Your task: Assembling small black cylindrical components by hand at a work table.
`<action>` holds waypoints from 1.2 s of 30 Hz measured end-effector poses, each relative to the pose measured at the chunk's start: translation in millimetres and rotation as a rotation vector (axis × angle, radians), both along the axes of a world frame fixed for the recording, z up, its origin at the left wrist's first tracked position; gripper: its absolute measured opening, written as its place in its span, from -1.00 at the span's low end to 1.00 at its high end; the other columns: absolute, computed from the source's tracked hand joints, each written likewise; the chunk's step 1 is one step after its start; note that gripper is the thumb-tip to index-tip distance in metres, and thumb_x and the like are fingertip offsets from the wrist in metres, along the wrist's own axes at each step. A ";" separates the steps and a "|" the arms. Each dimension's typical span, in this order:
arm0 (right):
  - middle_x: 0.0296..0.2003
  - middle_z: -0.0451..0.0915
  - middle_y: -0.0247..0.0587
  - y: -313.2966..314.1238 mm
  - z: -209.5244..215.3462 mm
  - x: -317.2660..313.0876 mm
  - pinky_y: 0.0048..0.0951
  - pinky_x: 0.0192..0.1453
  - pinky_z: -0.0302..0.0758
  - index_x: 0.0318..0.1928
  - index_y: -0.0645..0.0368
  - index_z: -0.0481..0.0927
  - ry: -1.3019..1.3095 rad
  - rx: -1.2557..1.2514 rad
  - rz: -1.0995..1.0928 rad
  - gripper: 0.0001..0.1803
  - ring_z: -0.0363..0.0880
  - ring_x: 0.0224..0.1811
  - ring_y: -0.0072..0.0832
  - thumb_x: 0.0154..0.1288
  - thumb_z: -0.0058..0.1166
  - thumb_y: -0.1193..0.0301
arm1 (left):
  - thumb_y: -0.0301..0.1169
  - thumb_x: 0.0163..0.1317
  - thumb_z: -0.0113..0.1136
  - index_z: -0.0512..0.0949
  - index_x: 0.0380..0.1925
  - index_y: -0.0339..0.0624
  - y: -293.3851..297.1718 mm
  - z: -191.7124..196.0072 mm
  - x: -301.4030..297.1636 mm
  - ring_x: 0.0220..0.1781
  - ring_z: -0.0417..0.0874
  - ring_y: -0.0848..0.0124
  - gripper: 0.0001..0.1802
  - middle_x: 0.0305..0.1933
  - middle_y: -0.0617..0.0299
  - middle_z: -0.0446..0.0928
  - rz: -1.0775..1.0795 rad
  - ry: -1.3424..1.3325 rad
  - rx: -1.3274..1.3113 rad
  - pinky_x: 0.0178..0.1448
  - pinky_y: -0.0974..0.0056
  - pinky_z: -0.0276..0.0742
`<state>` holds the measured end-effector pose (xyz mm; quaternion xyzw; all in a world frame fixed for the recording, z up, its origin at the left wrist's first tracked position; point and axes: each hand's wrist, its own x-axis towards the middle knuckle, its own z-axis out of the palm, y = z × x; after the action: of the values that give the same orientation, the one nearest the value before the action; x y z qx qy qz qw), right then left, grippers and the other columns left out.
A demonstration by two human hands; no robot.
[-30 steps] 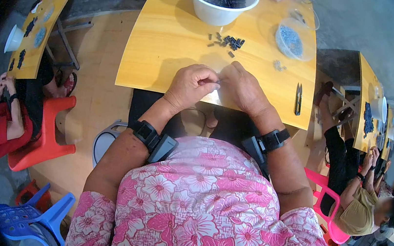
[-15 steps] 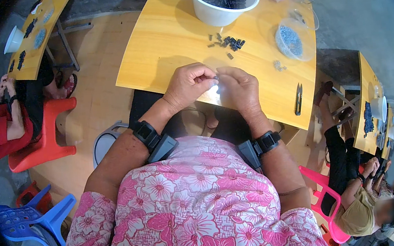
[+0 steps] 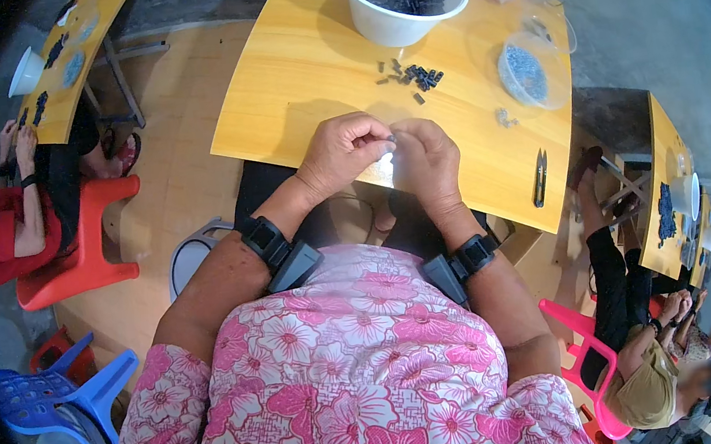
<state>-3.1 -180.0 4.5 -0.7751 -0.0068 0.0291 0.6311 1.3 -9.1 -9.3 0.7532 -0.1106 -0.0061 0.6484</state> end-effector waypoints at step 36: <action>-0.30 0.58 -0.09 -14.8 8.9 9.0 -0.28 -0.14 0.56 -0.17 0.16 0.54 -0.416 -0.515 0.233 -0.87 0.61 -0.24 -0.14 0.27 0.13 0.54 | -0.39 0.06 0.37 0.61 -0.45 -0.20 -0.8 2.3 0.7 -0.34 0.64 0.17 -0.85 -0.40 0.13 0.59 0.001 -0.183 0.199 -0.23 0.18 0.54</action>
<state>5.9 -194.8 13.4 -0.8923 -0.2160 -0.0568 0.3923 2.0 -9.9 -7.0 0.8113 -0.1677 0.0517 0.5577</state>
